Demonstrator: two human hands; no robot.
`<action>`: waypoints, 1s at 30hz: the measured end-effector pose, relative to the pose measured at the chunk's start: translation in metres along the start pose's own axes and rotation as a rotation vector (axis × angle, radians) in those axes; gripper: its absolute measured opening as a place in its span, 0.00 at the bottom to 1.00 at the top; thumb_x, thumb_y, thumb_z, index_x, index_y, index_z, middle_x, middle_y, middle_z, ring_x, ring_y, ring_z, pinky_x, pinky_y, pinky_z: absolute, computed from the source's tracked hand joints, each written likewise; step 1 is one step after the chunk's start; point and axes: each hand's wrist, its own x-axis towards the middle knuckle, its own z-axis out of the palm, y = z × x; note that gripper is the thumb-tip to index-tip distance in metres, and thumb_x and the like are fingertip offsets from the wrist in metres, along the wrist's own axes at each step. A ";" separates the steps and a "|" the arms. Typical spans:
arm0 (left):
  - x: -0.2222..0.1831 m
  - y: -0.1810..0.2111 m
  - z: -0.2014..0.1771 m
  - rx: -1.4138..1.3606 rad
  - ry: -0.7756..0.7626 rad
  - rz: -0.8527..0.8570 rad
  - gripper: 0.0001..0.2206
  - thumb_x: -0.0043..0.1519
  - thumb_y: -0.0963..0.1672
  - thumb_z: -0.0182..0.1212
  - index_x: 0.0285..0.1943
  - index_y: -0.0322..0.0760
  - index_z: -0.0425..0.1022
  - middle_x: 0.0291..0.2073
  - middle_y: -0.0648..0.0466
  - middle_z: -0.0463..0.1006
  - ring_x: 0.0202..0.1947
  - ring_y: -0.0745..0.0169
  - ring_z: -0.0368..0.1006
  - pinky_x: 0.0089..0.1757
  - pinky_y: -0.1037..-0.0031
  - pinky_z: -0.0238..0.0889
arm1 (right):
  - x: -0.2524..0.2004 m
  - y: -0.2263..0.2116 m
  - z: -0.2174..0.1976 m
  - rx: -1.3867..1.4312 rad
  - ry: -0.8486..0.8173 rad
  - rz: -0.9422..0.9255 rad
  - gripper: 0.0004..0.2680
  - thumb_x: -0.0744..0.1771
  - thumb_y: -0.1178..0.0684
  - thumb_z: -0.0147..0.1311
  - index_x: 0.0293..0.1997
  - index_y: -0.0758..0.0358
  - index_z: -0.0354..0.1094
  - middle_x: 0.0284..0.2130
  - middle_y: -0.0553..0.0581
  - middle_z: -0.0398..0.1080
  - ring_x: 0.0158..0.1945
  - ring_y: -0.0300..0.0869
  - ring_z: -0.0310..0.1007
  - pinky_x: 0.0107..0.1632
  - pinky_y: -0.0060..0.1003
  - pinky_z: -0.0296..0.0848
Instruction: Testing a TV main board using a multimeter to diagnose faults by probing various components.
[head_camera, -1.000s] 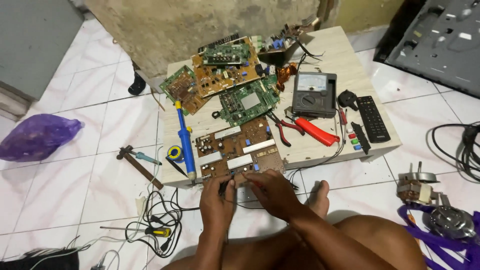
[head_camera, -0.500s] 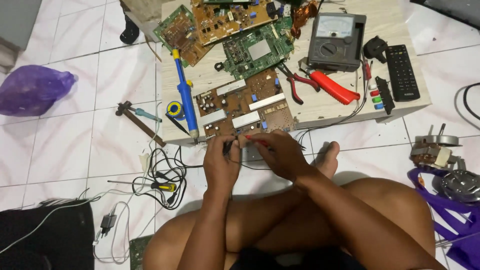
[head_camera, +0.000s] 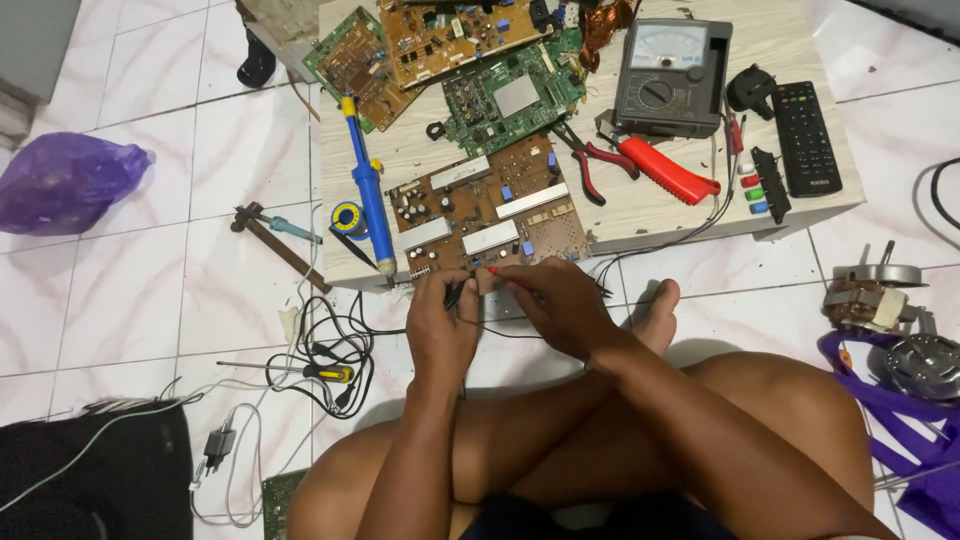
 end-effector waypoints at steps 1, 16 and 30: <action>0.000 0.001 -0.001 -0.007 -0.014 -0.013 0.01 0.64 0.41 0.64 0.41 0.38 0.77 0.31 0.50 0.78 0.36 0.45 0.79 0.40 0.62 0.72 | 0.000 -0.002 -0.002 0.016 -0.011 0.011 0.09 0.70 0.54 0.47 0.50 0.49 0.76 0.22 0.57 0.73 0.39 0.56 0.77 0.50 0.52 0.72; -0.002 -0.008 0.004 -0.018 -0.040 0.013 0.01 0.64 0.40 0.65 0.41 0.37 0.78 0.33 0.51 0.80 0.39 0.45 0.79 0.44 0.61 0.71 | -0.001 0.000 -0.001 0.054 0.015 -0.052 0.09 0.70 0.56 0.47 0.51 0.56 0.75 0.19 0.62 0.71 0.34 0.58 0.77 0.45 0.52 0.72; -0.001 -0.003 0.002 -0.016 -0.058 -0.015 0.01 0.64 0.40 0.64 0.42 0.38 0.77 0.34 0.51 0.81 0.39 0.45 0.79 0.44 0.61 0.71 | -0.002 -0.002 -0.001 0.053 0.035 -0.094 0.09 0.70 0.57 0.47 0.52 0.55 0.75 0.16 0.61 0.70 0.29 0.56 0.76 0.43 0.51 0.72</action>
